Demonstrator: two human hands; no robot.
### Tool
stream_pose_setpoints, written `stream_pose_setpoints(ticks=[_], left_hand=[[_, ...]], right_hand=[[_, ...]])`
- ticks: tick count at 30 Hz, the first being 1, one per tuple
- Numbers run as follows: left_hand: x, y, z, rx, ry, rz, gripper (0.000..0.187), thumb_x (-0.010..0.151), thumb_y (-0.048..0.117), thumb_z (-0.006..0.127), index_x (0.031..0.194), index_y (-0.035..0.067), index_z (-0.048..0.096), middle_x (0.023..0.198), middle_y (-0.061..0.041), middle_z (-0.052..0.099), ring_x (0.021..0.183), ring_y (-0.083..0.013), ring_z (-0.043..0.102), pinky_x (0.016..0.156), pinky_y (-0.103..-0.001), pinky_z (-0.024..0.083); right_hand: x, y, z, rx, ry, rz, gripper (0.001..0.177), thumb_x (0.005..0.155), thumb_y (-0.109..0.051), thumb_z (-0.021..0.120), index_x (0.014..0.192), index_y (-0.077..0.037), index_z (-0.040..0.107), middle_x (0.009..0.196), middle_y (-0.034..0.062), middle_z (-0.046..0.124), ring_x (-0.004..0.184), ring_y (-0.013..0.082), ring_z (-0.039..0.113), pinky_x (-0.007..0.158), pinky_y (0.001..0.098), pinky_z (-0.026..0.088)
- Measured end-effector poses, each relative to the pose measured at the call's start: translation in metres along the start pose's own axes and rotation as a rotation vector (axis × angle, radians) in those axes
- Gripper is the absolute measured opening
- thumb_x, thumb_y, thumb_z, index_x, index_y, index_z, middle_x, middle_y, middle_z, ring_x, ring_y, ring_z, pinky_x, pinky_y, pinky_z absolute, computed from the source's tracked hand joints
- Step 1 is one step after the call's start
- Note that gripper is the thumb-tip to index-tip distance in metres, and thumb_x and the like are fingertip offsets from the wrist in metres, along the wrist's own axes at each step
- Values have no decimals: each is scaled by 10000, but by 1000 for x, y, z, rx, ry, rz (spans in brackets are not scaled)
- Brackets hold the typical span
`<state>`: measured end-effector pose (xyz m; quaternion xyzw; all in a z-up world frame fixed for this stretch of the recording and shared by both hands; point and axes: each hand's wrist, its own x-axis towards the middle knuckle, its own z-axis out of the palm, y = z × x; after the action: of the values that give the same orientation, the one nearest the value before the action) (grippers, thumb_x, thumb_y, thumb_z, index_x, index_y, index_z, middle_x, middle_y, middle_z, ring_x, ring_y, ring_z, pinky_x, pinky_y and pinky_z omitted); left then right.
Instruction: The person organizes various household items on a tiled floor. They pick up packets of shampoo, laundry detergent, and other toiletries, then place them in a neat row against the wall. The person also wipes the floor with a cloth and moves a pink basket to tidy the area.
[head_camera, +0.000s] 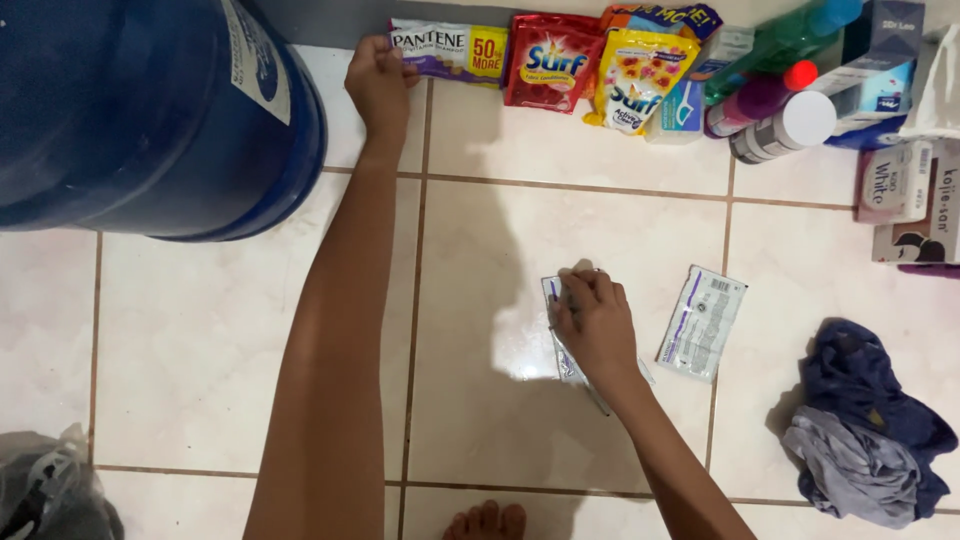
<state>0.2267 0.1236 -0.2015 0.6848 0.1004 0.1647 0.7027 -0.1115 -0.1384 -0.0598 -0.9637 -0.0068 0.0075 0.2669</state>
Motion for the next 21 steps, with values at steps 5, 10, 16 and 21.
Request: stream_pose_setpoints(ticks=[5, 10, 16, 21], left_hand=[[-2, 1, 5, 109, 74, 23, 102, 923, -41, 675, 1013, -18, 632, 975, -90, 652, 702, -130, 733, 580, -262, 637], [-13, -1, 3, 226, 134, 60, 239, 878, -48, 724, 1069, -12, 585, 1086, -99, 564, 733, -171, 699, 557, -270, 605], [-23, 14, -1, 468, 233, 398, 321, 842, -72, 776, 1098, 33, 614, 1093, -98, 604, 1009, -224, 634, 856, -336, 546], [-37, 80, 24, 132, 107, 551, 379, 900, -149, 608, 1232, 28, 554, 1240, -119, 512, 1112, -208, 625, 871, -285, 596]], right_hand=[[-3, -4, -6, 25, -39, 10, 468, 841, -132, 728, 1295, -51, 647, 1296, 139, 605, 1147, 355, 583, 967, 431, 505], [-12, 3, -13, 250, -99, 137, 403, 851, -106, 673, 1250, -53, 640, 1381, 123, 592, 1134, 318, 650, 920, 389, 555], [-26, 38, -32, 91, 177, 41, 305, 886, -38, 649, 1189, -24, 684, 1195, 203, 671, 1080, 376, 651, 926, 449, 532], [-45, 44, -31, -85, 94, 172, 357, 855, -216, 747, 1140, -13, 678, 1077, 185, 693, 972, 369, 654, 858, 460, 531]])
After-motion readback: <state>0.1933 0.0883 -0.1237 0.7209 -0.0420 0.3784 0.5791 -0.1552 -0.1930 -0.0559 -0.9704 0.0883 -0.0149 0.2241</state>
